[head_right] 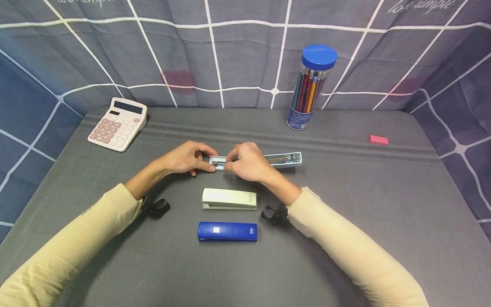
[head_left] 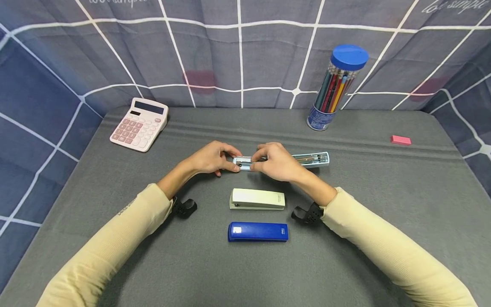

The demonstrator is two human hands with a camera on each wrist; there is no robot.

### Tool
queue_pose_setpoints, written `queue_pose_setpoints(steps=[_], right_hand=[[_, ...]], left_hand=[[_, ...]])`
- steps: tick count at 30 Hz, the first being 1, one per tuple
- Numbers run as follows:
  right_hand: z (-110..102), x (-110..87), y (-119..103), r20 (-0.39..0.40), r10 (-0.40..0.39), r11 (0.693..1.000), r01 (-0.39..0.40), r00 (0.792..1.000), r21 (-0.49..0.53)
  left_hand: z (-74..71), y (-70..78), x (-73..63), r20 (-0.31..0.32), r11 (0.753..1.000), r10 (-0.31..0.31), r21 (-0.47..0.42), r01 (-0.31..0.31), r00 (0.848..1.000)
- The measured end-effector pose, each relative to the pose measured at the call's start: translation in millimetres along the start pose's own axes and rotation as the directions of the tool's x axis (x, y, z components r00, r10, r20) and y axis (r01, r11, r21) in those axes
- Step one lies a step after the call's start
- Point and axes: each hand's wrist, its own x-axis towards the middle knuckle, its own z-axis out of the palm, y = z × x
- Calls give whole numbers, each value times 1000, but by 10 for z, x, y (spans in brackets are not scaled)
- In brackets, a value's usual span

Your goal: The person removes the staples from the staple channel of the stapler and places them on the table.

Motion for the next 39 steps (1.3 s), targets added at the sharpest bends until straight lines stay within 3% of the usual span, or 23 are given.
queue_pose_setpoints(steps=[12,24,32,39], right_hand=[[12,7,-57,-12,36,997,-37,999,-68],[36,-26,-40,-36,83,982,-76,996,171],[80,-4,-30,-58,-7,988,16,998,154],[69,28,-25,-53,-55,977,64,997,202]], left_hand=[[1,8,-8,-2,1000,-1,-7,1,1000],[4,1,0,-6,1000,-1,-3,1,1000],[8,-7,3,-5,1000,-2,-7,2,1000],[6,-9,6,-9,999,3,-32,-4,1000]])
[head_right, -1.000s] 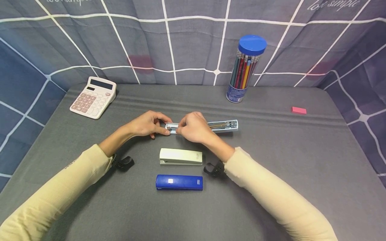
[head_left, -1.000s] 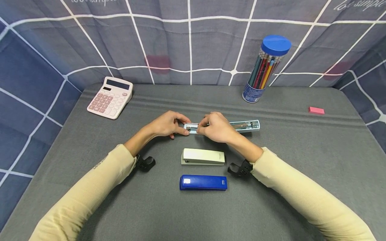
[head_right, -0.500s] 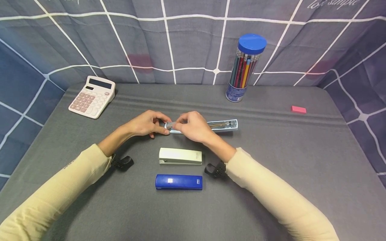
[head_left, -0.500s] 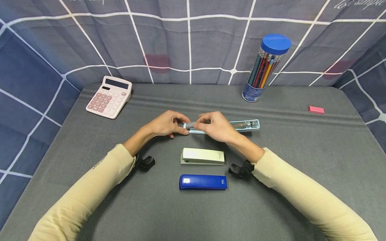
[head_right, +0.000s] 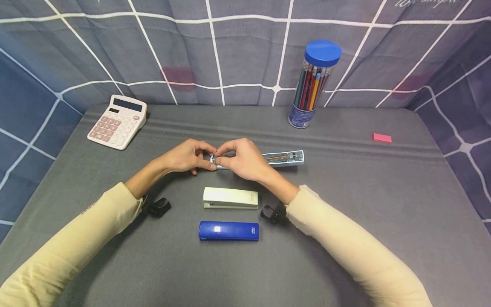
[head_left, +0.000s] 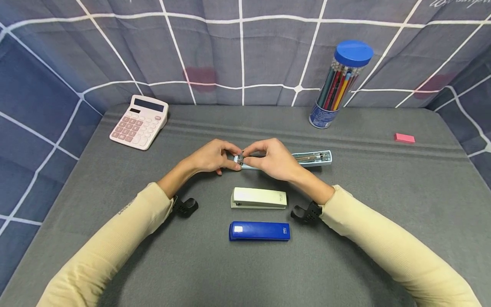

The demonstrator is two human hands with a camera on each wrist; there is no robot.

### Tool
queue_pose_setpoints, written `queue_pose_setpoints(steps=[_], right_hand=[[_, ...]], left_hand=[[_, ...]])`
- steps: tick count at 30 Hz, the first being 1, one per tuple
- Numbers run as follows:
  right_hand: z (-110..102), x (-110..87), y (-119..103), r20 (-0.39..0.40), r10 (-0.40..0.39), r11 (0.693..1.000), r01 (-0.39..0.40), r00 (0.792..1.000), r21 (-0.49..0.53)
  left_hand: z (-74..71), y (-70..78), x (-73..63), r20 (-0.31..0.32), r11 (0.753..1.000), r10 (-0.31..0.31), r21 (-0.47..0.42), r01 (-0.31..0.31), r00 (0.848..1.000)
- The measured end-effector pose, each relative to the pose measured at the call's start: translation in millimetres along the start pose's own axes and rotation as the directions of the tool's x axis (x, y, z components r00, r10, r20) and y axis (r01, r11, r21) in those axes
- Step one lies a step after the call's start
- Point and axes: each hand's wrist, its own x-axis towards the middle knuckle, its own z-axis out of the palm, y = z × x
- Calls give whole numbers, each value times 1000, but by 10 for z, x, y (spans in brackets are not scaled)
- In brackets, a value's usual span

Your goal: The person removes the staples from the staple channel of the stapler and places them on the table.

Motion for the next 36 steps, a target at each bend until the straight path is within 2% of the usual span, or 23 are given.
queue_pose_setpoints(steps=[6,15,24,31,36], right_hand=[[25,35,-5,-24,-4,999,5,1000,43],[71,110,-36,-56,53,995,-57,997,-87],[120,142,-49,-68,89,992,-95,994,-84],[89,136,-59,-67,50,997,-53,996,-47],[52,93,-77,-55,12,1000,-11,998,19]], left_hand=[[-9,5,-7,-1,1000,-2,5,2,1000],[-4,-23,11,-4,1000,-5,-8,5,1000],[-11,-22,16,1,1000,-8,-8,8,1000],[-15,-18,10,-3,1000,-9,-7,9,1000],[-14,-10,10,4,1000,-5,-7,5,1000]])
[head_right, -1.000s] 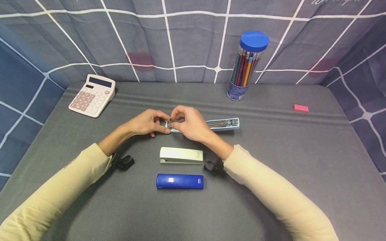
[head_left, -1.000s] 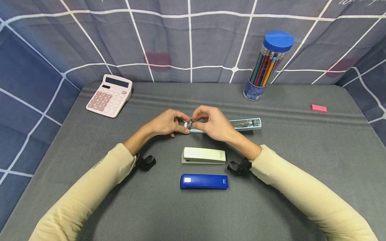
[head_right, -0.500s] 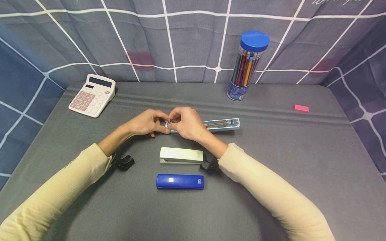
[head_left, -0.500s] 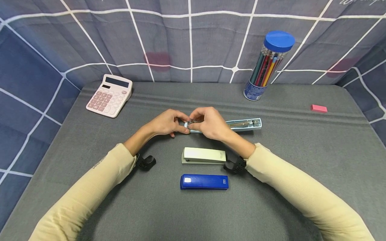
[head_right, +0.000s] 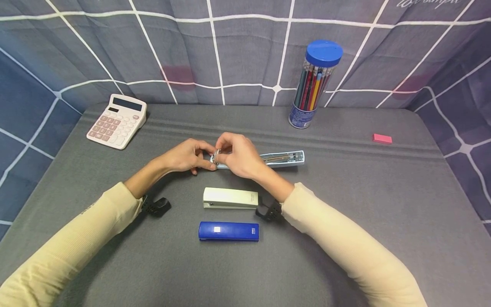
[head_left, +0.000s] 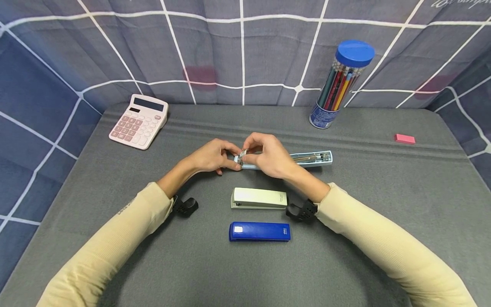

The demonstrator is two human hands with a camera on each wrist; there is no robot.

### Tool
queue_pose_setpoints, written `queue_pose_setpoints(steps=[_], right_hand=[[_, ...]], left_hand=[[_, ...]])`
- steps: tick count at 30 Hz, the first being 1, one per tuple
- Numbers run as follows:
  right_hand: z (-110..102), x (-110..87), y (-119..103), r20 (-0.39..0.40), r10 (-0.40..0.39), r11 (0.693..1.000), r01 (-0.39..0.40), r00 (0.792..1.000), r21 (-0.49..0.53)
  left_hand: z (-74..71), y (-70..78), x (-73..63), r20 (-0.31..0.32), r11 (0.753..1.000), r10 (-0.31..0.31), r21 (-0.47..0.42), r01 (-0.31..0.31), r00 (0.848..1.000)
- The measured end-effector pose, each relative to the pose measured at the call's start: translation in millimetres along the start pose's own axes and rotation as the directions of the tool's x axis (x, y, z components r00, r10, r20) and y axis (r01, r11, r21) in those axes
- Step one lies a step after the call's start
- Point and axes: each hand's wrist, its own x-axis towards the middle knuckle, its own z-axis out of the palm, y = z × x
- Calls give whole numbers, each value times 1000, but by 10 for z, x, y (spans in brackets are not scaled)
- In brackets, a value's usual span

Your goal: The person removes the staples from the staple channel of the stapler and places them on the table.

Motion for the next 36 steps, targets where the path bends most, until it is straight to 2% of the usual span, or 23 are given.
queue_pose_setpoints(steps=[5,12,22,25,29,36], right_hand=[[-44,-53,-22,-46,-15,996,19,999,89],[-97,-120,-13,-132,-22,973,52,991,225],[-123,-184,6,-151,-23,993,41,988,111],[-136,-213,8,-155,-19,990,41,988,136],[-202,-286,24,-164,25,984,5,986,180],[-399,-517,86,-192,64,973,-19,979,228]], left_hand=[[5,1,0,-4,1000,-9,7,9,1000],[7,-12,5,-8,1000,-8,17,8,1000],[3,-31,-9,-12,1000,0,17,0,1000],[2,-25,-13,-11,1000,-2,17,2,1000],[2,-18,-11,-15,1000,-4,15,5,1000],[12,-8,-3,-21,1000,-1,10,1,1000]])
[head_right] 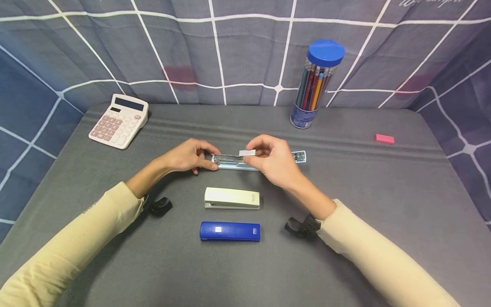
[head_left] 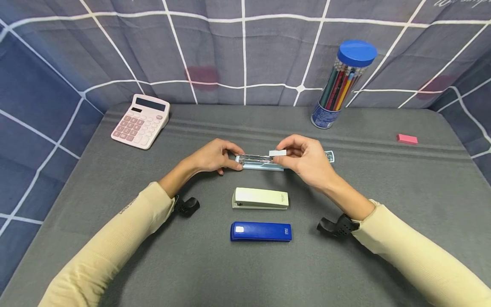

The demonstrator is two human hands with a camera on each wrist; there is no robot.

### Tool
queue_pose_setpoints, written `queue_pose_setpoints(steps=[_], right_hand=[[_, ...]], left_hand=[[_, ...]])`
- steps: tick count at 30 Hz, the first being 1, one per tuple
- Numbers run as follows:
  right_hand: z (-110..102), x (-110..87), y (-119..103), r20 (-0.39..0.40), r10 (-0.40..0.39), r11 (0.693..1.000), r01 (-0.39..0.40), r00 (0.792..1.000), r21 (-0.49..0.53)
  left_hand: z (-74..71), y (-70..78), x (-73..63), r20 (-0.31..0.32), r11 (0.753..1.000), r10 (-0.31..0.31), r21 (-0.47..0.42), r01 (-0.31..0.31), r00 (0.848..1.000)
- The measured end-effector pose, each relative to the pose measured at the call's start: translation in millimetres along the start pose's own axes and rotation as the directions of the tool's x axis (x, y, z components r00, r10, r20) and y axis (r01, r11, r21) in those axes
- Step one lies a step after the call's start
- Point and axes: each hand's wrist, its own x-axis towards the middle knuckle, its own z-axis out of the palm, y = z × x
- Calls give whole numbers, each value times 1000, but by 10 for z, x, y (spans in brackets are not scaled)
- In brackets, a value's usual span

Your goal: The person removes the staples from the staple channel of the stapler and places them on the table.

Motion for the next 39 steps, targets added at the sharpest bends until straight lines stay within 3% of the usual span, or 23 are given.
queue_pose_setpoints(steps=[4,11,15,19,23,26,29,34,39], right_hand=[[-191,-143,14,-16,0,1000,0,1000,-27],[-554,-412,36,-14,-68,987,66,998,-146],[-716,-550,72,-37,-75,989,69,996,-133],[-886,-633,187,-86,-43,998,40,995,-45],[-1037,-687,310,-162,23,993,-41,987,-107],[-1119,-719,375,-207,75,968,-121,975,-221],[-1207,-735,421,-187,113,937,-167,976,-306],[-1358,-735,501,-96,141,883,-169,985,-439],[-1431,-713,587,-77,135,853,-156,988,-499]], left_hand=[[3,8,1,-1,1000,-8,3,8,1000],[-3,23,-8,3,1000,-16,-1,16,1000],[-2,25,-9,6,1000,-15,-5,15,1000],[-4,23,-8,9,1000,-10,-8,10,1000],[-8,19,-9,7,1000,-6,-3,6,1000],[-10,21,-10,5,1000,-2,0,2,1000],[-10,25,-11,3,1000,-3,-4,3,1000],[-13,23,-12,5,1000,-14,-11,15,1000],[-11,14,-6,5,1000,-11,-13,11,1000]])
